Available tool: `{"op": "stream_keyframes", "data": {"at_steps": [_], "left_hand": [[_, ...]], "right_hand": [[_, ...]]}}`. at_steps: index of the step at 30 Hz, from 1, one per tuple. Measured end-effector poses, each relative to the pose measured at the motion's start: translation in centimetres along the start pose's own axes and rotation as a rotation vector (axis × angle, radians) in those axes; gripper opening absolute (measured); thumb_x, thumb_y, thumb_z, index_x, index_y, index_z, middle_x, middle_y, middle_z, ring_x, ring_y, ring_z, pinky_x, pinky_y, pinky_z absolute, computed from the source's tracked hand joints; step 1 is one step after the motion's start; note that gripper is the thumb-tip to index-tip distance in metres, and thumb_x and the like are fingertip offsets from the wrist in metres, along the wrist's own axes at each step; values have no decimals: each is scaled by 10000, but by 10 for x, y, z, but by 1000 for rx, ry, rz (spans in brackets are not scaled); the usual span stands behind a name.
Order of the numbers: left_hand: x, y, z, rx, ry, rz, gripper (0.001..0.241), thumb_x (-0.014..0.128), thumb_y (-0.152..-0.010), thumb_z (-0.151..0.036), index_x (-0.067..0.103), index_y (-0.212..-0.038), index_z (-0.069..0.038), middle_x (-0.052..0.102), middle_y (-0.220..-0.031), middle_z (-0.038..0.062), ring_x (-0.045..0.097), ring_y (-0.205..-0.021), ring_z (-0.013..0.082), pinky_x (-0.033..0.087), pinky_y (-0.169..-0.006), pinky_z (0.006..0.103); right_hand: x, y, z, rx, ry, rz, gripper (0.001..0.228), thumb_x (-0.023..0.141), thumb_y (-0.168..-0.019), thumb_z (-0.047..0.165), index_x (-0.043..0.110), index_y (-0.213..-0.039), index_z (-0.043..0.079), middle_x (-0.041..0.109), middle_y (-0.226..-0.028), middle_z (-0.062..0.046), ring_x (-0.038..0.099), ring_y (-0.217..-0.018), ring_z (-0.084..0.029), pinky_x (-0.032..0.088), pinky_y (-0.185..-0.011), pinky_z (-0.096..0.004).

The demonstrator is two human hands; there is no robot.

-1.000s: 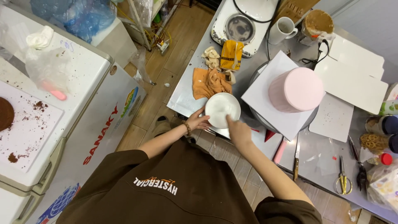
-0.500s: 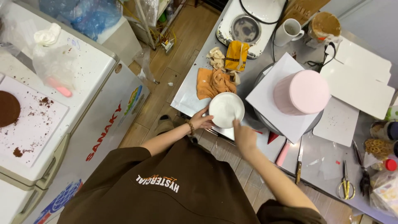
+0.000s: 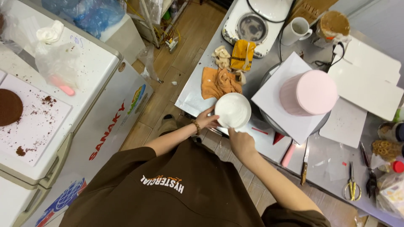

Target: Whisking cream in a bowl and transferring some to a piping bag in a bakery setting.

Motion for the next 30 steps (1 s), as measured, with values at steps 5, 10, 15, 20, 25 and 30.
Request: {"op": "stream_keyframes", "data": {"at_steps": [5, 10, 15, 20, 25, 30], "left_hand": [[-5, -14, 8, 13, 20, 0, 905, 727, -906, -282, 206, -1643, -216, 697, -1229, 190, 769, -915, 266, 652, -827, 393], [-5, -14, 18, 40, 47, 26, 889, 728, -904, -262, 224, -1637, -245, 697, -1225, 163, 765, -904, 251, 650, -824, 386], [-12, -17, 31, 40, 21, -1, 868, 729, -922, -266, 252, -1647, -232, 711, -1177, 153, 754, -873, 235, 641, -779, 358], [-10, -22, 26, 65, -10, -20, 880, 730, -906, -279, 248, -1639, -213, 727, -1113, 144, 763, -833, 240, 646, -749, 344], [-4, -16, 6, 47, 48, 0, 906, 744, -912, -272, 215, -1644, -202, 705, -1097, 181, 758, -857, 246, 642, -790, 356], [0, -5, 3, 68, 34, 0, 889, 738, -911, -288, 241, -1641, -193, 726, -1122, 141, 763, -863, 235, 638, -790, 353]], "right_hand": [[4, -11, -12, 3, -103, -91, 300, 563, -909, 101, 584, -1207, 78, 722, -685, -139, 720, -581, -318, 576, -461, -447], [21, -12, -20, -20, -116, -43, 447, 593, -893, 126, 577, -1338, 162, 711, -662, -152, 712, -544, -339, 559, -432, -466], [24, 3, -11, 5, -18, 143, 498, 600, -917, 195, 548, -1411, 171, 712, -663, -129, 725, -579, -306, 574, -475, -453], [37, 4, -14, 80, 51, -6, 442, 562, -984, 148, 555, -1425, 129, 711, -692, -121, 730, -593, -290, 583, -469, -435], [27, -7, -27, 97, 4, 30, 439, 525, -981, 115, 529, -1420, 131, 722, -731, -153, 732, -636, -329, 586, -505, -454], [11, -1, -21, -19, -99, 124, 491, 552, -925, 88, 503, -1413, 108, 715, -714, -184, 725, -640, -364, 576, -539, -483]]}}
Point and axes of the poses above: each hand's wrist, its own y-axis away from the middle knuckle, its own x-axis out of the palm, z = x × y, the point moved 2 cm from there along -y, towards the middle knuckle
